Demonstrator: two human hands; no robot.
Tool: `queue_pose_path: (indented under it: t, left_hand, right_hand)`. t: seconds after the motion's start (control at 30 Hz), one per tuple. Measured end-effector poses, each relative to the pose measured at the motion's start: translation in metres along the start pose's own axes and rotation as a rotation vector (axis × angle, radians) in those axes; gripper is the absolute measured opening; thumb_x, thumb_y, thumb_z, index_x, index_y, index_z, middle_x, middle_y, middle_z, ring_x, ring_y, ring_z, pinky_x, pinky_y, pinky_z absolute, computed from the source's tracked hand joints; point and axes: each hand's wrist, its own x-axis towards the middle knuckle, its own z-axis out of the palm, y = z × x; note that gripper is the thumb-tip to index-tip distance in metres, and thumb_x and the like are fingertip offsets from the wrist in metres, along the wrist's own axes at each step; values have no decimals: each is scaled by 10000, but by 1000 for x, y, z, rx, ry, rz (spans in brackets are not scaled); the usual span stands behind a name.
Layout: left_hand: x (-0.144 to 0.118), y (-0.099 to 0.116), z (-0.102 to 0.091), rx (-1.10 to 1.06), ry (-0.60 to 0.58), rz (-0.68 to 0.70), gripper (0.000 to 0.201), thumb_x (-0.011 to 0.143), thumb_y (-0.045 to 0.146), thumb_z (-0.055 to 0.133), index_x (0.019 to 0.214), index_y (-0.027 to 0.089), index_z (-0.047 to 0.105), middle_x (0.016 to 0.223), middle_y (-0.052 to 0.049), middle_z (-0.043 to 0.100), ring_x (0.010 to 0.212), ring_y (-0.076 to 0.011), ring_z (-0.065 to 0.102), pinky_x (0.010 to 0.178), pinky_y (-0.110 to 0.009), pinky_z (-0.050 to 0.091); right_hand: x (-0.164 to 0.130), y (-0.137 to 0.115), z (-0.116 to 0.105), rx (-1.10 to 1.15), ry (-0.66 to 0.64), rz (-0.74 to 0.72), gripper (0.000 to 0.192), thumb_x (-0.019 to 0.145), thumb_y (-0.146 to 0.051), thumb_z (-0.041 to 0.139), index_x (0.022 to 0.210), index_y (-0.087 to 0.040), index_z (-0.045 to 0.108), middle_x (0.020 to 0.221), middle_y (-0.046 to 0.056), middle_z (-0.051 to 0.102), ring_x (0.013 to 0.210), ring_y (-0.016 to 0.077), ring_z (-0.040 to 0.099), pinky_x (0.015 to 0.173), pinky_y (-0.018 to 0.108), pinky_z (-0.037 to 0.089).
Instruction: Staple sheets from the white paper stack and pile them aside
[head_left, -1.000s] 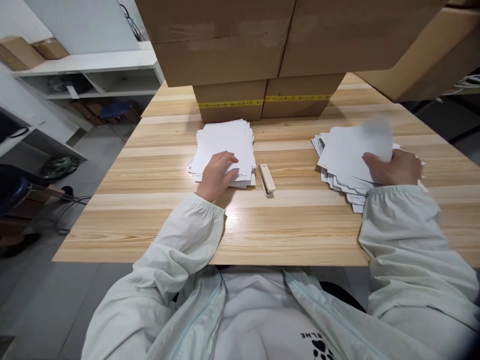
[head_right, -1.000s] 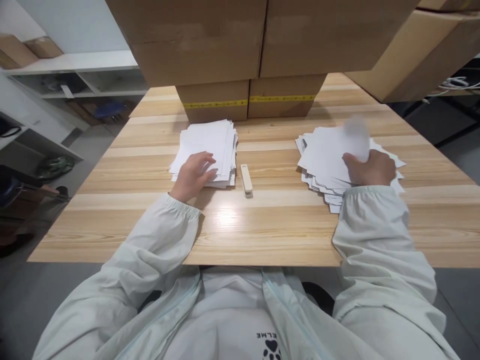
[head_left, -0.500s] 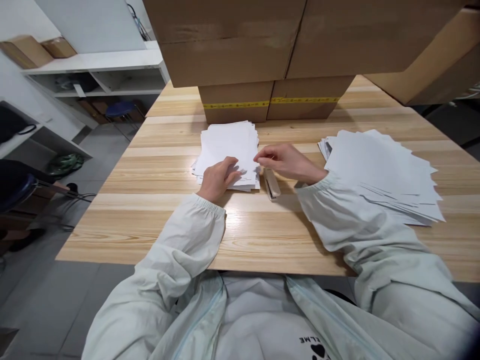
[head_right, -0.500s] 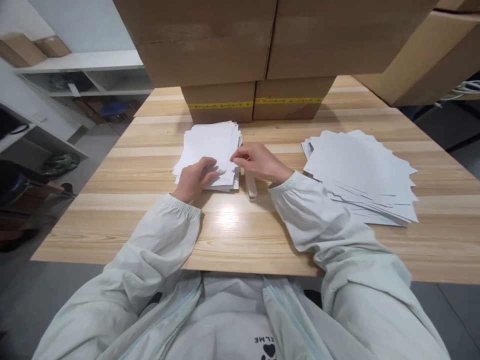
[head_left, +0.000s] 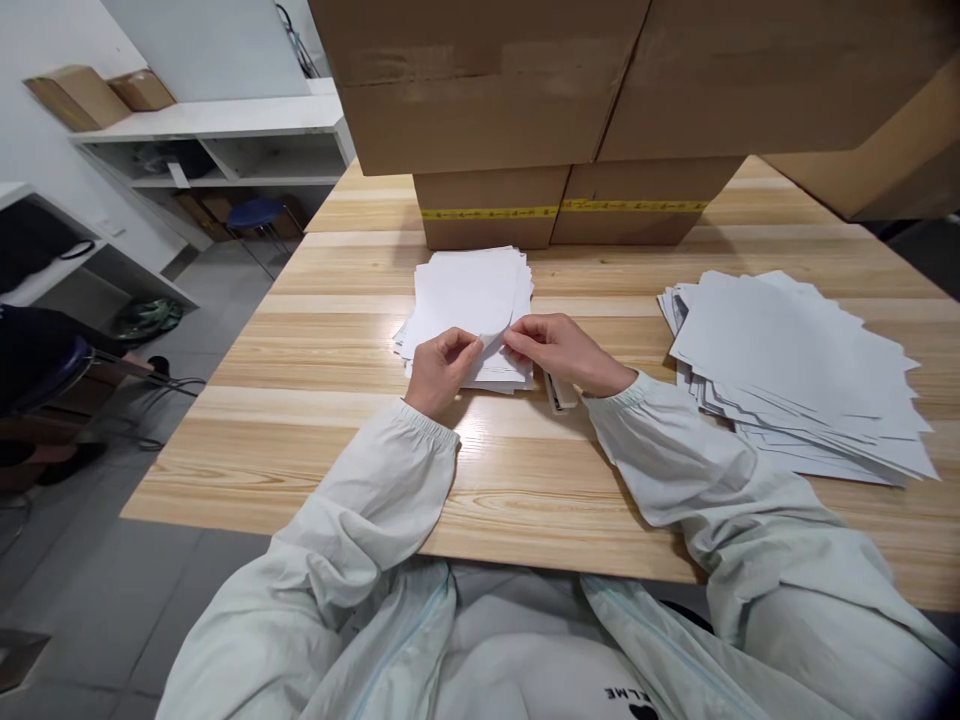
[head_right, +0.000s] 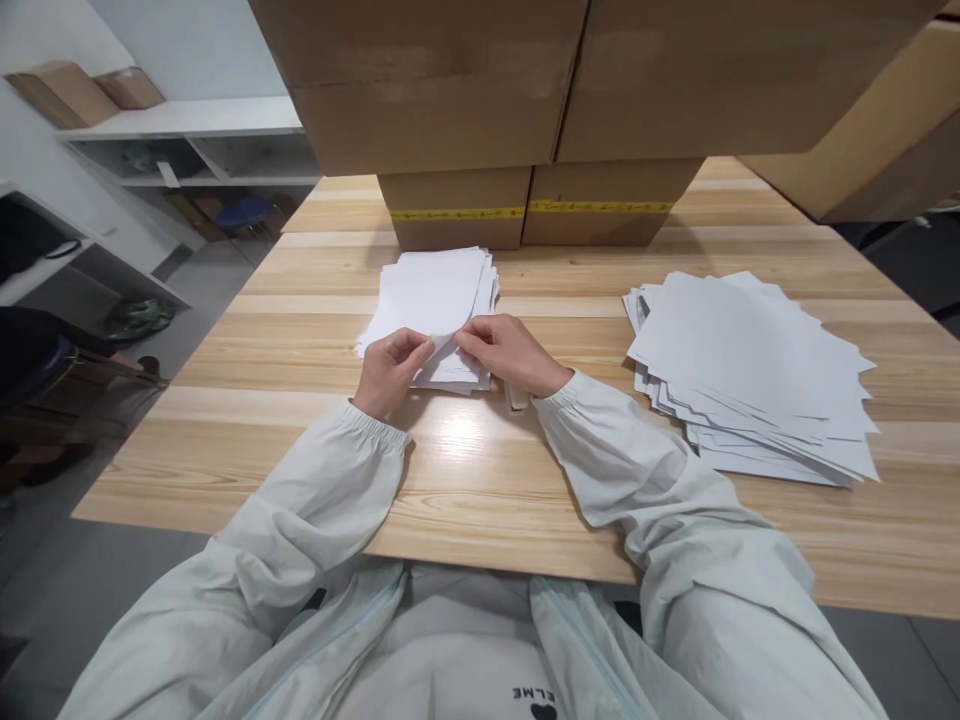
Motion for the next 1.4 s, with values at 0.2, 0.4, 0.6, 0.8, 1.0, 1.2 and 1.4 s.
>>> queue_pose_path:
  t: [0.2,0.4,0.6,0.8,1.0,1.2,1.4]
  left_hand:
    - [0,5,-2,25,-16,-26,178,819,314,626,719,169,644,682,14,618,669,-114,522,651,-244,420]
    - [0,8,-4,53,-27,-20,152,811,283,624,721,166,662,689,16,638,683,-113,542,676,-242,425]
    - [0,5,-4,18,-35,-14,173,813,306,624,719,167,663,675,15,621,672,-115,517,667,-252,408]
    - [0,8,-3,6,-21,13,355,871,465,590,673,171,613,630,22,572,638,-113,491,638,-258,384]
    - [4,11,-3,14,-18,-23,348,864,430,614,634,168,612,626,16,614,622,-109,524,651,-255,398]
    - [6,20,-7,65,-52,-84,410,848,492,602,602,164,625,565,17,577,568,-102,466,580,-251,353]
    - [9,23,-7,17,-80,-142,223,758,350,668,657,152,660,633,2,648,625,-113,542,641,-253,401]
  right_hand:
    - [3,3,5,127,10,65,304,859,-423,657,695,-169,636,665,26,614,615,120,536,585,256,451]
    - [2,1,8,249,17,104,233,822,-380,729,779,-160,665,739,20,657,643,102,557,607,241,459]
    - [2,2,12,316,44,110,168,813,-306,752,811,-164,662,768,16,677,675,103,591,664,249,490]
    - [3,4,13,313,35,89,101,836,-252,708,844,-161,666,782,11,664,681,101,583,664,240,481]
    - [4,10,13,245,4,46,119,854,-279,664,846,-161,679,761,8,652,677,100,562,652,234,468]
    - [3,9,13,213,1,38,151,846,-306,659,838,-157,679,740,5,635,673,102,542,645,237,448]
    - [4,10,13,185,-4,27,150,842,-302,655,833,-154,683,725,1,628,663,101,537,629,233,423]
